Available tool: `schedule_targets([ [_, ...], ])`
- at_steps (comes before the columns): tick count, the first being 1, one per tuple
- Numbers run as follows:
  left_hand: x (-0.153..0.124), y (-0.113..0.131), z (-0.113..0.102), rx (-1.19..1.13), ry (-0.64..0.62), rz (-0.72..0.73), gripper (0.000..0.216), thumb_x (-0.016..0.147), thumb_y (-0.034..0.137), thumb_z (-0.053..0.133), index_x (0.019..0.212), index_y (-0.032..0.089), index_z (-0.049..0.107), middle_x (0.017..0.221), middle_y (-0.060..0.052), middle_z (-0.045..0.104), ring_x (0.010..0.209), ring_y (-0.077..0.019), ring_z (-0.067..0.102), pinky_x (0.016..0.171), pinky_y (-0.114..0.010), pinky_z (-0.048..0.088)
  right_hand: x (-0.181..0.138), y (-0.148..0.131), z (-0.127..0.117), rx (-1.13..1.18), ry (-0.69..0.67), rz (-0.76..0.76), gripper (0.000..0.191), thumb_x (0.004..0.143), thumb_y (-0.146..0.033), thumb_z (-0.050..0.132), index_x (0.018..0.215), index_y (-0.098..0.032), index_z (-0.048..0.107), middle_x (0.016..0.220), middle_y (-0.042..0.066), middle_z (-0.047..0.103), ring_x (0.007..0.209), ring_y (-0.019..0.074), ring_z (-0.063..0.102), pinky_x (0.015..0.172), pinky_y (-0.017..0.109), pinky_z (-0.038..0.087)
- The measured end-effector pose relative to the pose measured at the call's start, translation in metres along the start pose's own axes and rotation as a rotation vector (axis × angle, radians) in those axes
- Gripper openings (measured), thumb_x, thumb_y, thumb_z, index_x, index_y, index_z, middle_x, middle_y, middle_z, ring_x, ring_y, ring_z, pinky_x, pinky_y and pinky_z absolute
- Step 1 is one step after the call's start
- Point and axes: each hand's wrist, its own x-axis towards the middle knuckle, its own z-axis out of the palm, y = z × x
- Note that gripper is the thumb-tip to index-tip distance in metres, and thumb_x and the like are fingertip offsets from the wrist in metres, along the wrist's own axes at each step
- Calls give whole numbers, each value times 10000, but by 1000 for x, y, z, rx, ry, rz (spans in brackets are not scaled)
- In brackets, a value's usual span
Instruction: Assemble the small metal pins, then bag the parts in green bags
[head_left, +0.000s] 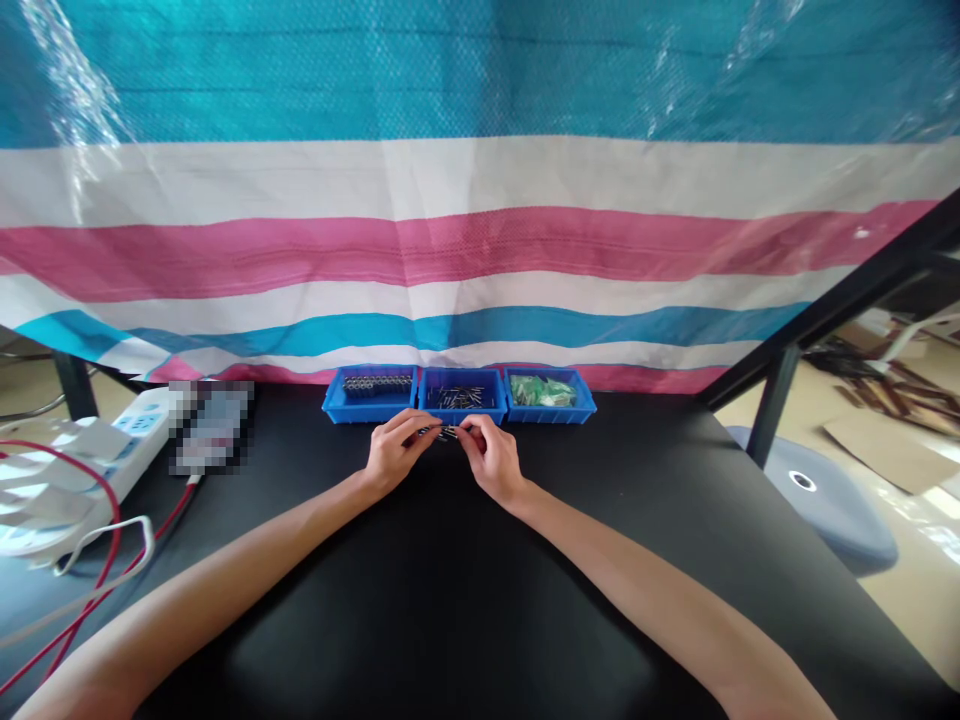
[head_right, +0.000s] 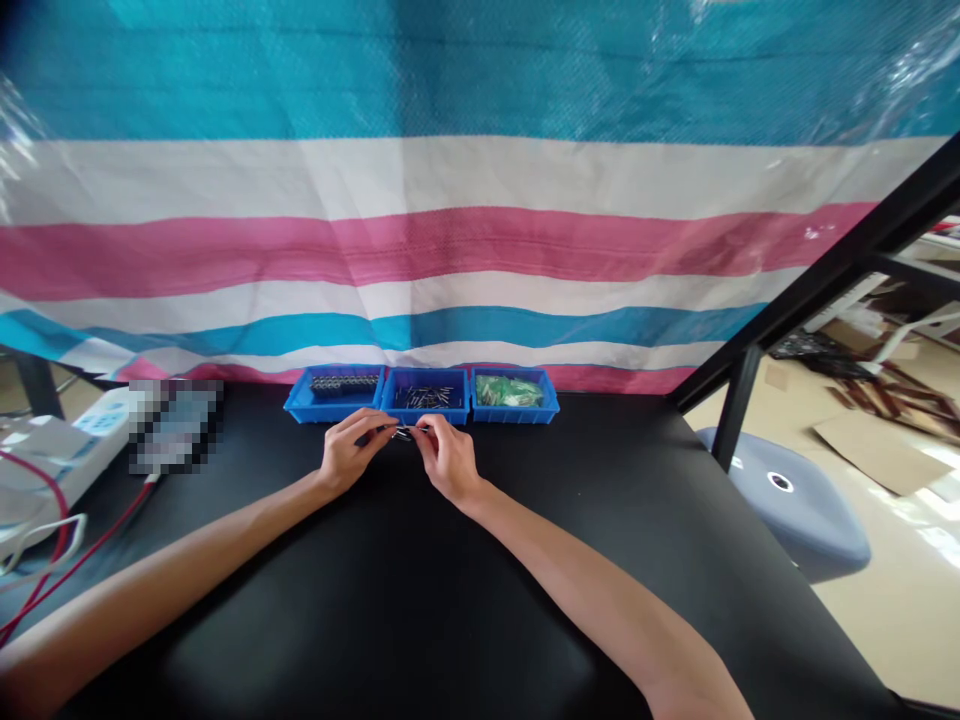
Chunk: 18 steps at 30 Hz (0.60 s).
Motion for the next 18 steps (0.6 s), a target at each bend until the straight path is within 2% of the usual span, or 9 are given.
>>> schedule_targets([
  [7,0,1,-1,-4,2,-14,113,861,230,616,938,175,679,873,-45,664,593,-77,526,584,-197,472,0,0,1,21,15,-6,141,933,-317,493,926,-193,561,597,-35,541,500,97,509,542,207,393],
  [18,1,2,-1,-19,6,-4,126,876,250,593,919,169,679,873,-58,667,637,-96,562,598,-205,490,0,-1,-2,0,-23,23,203,942,-358,471,918,-194,586,647,-8,596,528,108,539,562,218,420],
])
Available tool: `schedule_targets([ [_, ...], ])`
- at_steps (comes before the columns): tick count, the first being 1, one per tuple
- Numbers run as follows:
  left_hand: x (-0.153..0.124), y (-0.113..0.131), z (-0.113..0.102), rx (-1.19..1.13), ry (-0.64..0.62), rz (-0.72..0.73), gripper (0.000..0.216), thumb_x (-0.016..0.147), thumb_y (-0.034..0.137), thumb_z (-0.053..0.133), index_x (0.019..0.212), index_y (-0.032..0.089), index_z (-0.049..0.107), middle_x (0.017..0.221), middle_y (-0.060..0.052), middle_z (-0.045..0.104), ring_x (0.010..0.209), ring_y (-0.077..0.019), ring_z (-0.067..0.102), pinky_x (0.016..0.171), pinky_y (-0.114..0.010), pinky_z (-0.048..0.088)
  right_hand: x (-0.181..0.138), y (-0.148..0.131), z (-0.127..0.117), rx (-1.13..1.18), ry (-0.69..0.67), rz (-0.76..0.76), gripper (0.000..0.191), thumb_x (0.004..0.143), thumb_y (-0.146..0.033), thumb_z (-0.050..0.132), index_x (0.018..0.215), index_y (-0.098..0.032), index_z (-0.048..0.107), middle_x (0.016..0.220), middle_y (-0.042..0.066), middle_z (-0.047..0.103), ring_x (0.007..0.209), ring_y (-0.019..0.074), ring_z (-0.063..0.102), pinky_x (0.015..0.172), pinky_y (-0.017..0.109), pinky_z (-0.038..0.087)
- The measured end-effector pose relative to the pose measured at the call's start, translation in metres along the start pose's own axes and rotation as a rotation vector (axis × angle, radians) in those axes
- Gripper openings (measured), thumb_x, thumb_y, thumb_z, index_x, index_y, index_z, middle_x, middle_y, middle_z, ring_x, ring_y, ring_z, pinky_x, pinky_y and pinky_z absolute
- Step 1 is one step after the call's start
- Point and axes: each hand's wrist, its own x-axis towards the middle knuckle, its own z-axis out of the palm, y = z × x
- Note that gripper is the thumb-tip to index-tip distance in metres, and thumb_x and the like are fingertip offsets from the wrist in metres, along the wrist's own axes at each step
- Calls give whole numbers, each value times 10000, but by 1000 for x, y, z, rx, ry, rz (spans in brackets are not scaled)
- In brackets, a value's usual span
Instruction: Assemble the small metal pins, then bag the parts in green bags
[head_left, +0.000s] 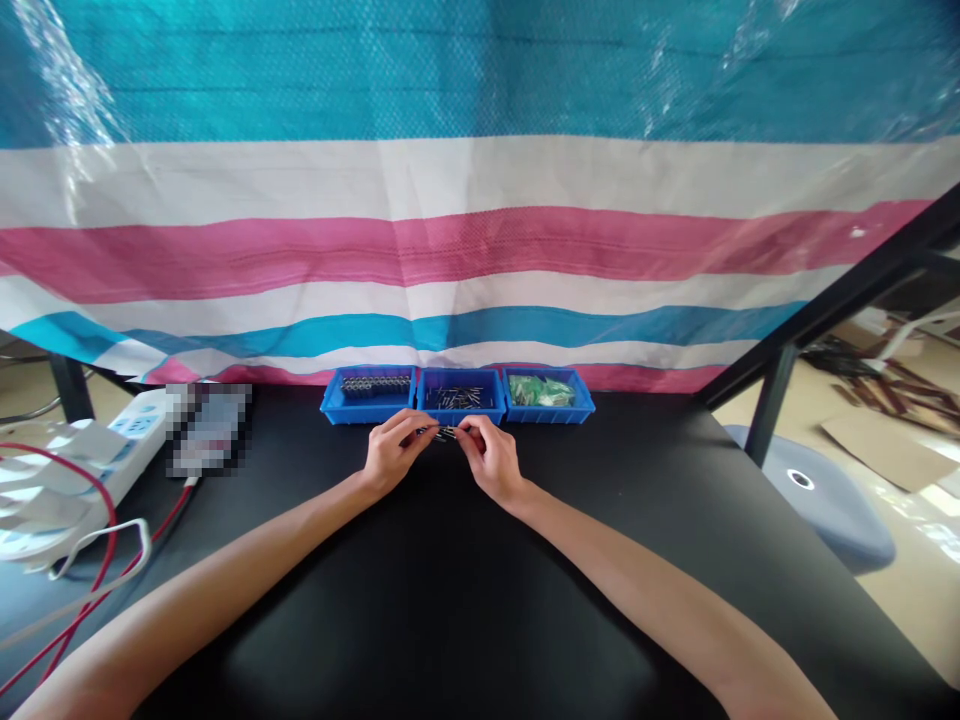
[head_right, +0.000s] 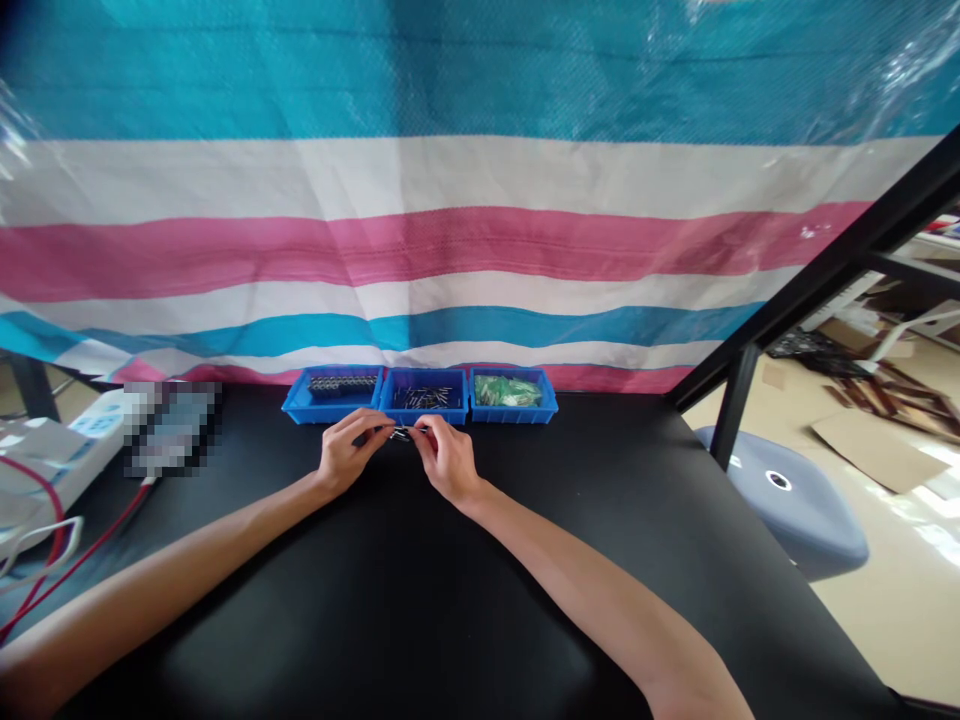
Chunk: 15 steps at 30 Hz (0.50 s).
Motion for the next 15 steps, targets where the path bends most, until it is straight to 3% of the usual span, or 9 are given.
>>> schedule_targets([
  [15,-4,-4,2,55,11,54,172,862,222,610,1013,193,686,952,-64,669,660,-93,603,597,-201,507,-1,5,6,-93,-128,-71,211,948,-312,474,903,-185,636,705,20,677,599,136,631,583,222,436],
])
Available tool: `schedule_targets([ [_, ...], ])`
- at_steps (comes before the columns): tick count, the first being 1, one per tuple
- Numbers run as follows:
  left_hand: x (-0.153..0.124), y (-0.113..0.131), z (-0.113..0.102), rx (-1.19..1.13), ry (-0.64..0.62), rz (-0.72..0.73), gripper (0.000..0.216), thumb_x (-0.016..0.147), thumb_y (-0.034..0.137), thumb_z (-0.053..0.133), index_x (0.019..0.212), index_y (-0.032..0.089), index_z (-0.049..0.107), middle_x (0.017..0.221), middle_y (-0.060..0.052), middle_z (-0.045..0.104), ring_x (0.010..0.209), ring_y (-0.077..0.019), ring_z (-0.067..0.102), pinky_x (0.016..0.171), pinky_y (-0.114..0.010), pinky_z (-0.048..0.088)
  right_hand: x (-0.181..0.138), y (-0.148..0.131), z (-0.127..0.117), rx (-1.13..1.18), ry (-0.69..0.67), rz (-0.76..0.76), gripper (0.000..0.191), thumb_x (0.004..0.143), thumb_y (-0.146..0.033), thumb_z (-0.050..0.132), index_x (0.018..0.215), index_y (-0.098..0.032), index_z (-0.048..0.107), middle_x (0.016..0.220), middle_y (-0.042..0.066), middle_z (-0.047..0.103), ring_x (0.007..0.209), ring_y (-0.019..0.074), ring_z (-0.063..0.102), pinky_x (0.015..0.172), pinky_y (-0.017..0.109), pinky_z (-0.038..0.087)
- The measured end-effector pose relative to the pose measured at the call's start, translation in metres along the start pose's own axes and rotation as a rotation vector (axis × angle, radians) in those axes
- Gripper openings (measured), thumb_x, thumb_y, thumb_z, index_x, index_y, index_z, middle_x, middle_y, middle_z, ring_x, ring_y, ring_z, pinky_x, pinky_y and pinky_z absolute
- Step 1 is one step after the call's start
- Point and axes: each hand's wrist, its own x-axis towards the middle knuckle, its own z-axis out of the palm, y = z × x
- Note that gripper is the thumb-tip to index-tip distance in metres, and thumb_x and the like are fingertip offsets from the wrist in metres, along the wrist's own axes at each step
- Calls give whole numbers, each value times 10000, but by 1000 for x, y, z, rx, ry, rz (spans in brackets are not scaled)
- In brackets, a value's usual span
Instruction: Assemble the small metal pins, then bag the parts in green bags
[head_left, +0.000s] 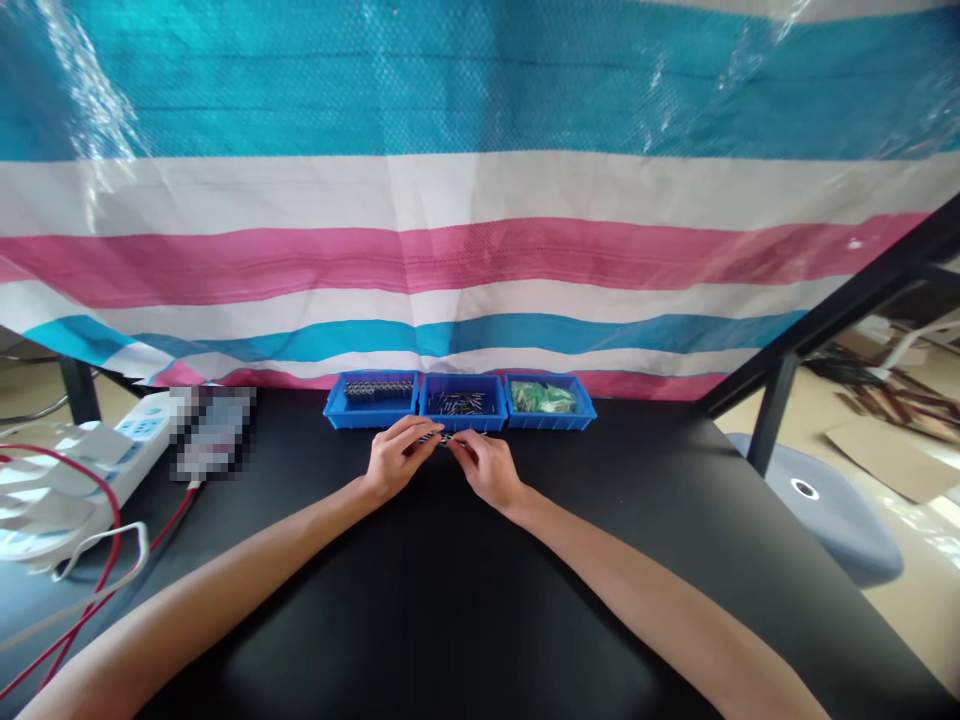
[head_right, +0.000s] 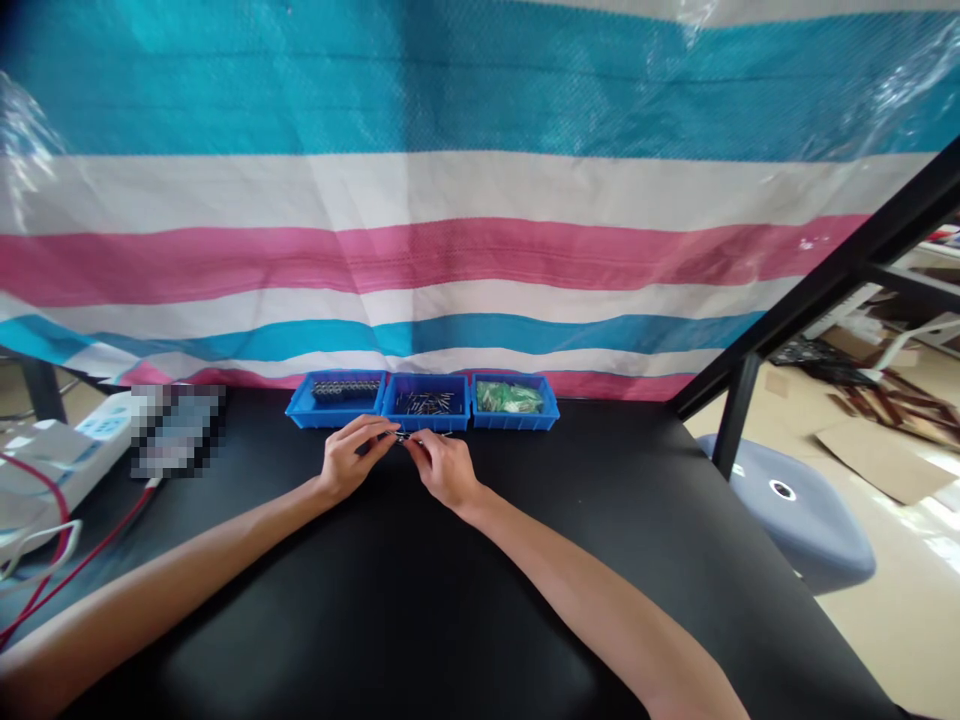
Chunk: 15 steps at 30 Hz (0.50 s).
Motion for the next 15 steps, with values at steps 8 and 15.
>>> schedule_targets([
  [8,2,4,-2,-34,-5,-11,145,882,237,575,969,177,674,923,-72,677,662,-107,611,604,-215,507,0,0,0,-19,-15,-5,228,949,-317,468,856,-193,635,670,14,668,577,136,627,572,222,422],
  [15,1,6,-3,-117,-42,-130,184,925,238,499,1040,180,631,957,-61,704,550,-70,566,577,-192,486,0,-2,0,-37,-14,3,215,931,-289,486,813,-187,634,624,5,646,543,134,604,549,226,403],
])
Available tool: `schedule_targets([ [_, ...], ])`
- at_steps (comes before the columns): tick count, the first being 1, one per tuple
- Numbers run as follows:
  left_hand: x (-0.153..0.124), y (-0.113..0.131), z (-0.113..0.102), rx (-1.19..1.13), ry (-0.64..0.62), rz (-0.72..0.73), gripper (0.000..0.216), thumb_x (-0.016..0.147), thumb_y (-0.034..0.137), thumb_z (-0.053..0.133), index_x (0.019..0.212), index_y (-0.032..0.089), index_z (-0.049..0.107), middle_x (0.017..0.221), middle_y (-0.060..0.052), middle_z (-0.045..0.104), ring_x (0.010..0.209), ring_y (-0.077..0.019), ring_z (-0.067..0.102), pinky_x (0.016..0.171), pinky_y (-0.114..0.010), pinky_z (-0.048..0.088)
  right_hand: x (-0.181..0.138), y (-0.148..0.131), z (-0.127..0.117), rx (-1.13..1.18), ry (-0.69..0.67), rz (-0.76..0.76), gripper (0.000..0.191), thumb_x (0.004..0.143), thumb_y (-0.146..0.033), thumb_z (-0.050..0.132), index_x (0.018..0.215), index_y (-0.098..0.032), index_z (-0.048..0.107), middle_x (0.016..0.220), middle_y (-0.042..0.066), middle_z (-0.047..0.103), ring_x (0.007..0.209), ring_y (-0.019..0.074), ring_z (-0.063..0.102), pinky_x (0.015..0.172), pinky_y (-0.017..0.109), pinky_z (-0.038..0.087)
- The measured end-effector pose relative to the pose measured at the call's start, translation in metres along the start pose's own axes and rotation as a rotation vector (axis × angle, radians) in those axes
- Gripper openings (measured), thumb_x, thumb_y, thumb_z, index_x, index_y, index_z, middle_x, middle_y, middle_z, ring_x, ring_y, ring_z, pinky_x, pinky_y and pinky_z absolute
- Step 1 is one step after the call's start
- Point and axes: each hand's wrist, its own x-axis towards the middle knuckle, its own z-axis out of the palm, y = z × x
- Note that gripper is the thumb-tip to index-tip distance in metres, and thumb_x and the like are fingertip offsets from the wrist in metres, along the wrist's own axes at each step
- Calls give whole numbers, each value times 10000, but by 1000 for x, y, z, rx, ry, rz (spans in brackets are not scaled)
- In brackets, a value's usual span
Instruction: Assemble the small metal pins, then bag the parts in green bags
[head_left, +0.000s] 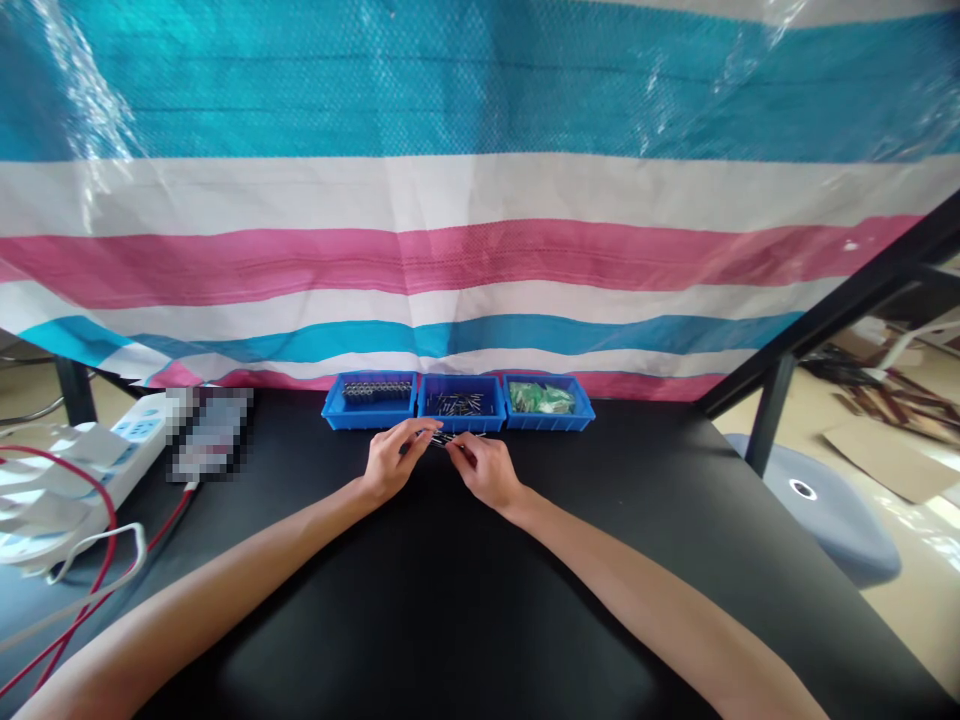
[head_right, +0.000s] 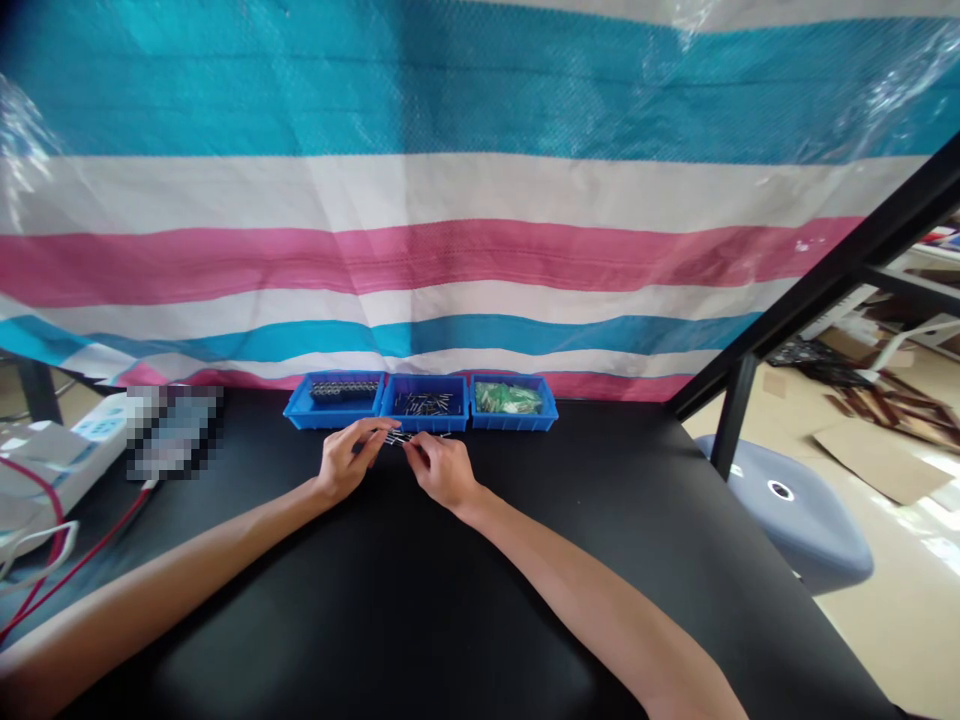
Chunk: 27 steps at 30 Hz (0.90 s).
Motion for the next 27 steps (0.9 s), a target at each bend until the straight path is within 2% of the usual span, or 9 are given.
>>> schedule_targets([
  [3,-3,-2,0,-51,-7,-71,206,952,241,444,1066,182,606,740,-4,683,414,-44,463,488,-169,425,0,0,0,5,6,5,203,926,-282,492,816,-189,635,615,0,638,544,133,601,551,227,400],
  [5,-4,-3,1,-59,0,-80,215,960,247,429,1081,182,594,655,21,639,404,-45,448,473,-162,408,0,0,0,8,6,3,209,927,-278,487,807,-192,635,609,-2,635,542,132,598,555,227,402],
  [13,-1,-9,0,115,-5,69,277,946,248,470,1172,187,618,869,-51,693,671,-108,615,649,-209,502,0,-2,-3,48,45,14,177,922,-256,491,849,-185,635,668,17,652,586,144,618,579,238,437],
  [16,1,-9,0,126,0,118,237,931,242,503,1112,191,646,889,-52,704,699,-115,634,660,-212,513,1,-2,-4,94,63,11,169,927,-241,473,973,-187,626,787,37,678,662,147,635,647,245,474],
  [19,0,-10,1,104,2,103,180,911,265,544,1010,175,664,868,-47,715,742,-131,668,686,-215,525,0,-2,-6,123,76,9,223,925,-249,473,1098,-183,597,795,40,661,650,143,617,648,250,489],
  [24,-1,-11,2,96,6,79,151,892,284,579,963,171,649,733,1,711,559,-86,640,591,-168,497,0,-2,-5,128,29,-49,221,933,-252,460,1089,-195,607,841,51,657,729,153,630,674,256,505],
  [27,-1,-12,3,100,7,80,144,888,285,586,950,169,643,741,2,713,545,-78,633,582,-161,489,0,-1,-3,113,19,-70,197,933,-258,470,1027,-187,628,862,57,657,729,150,633,657,249,504],
])
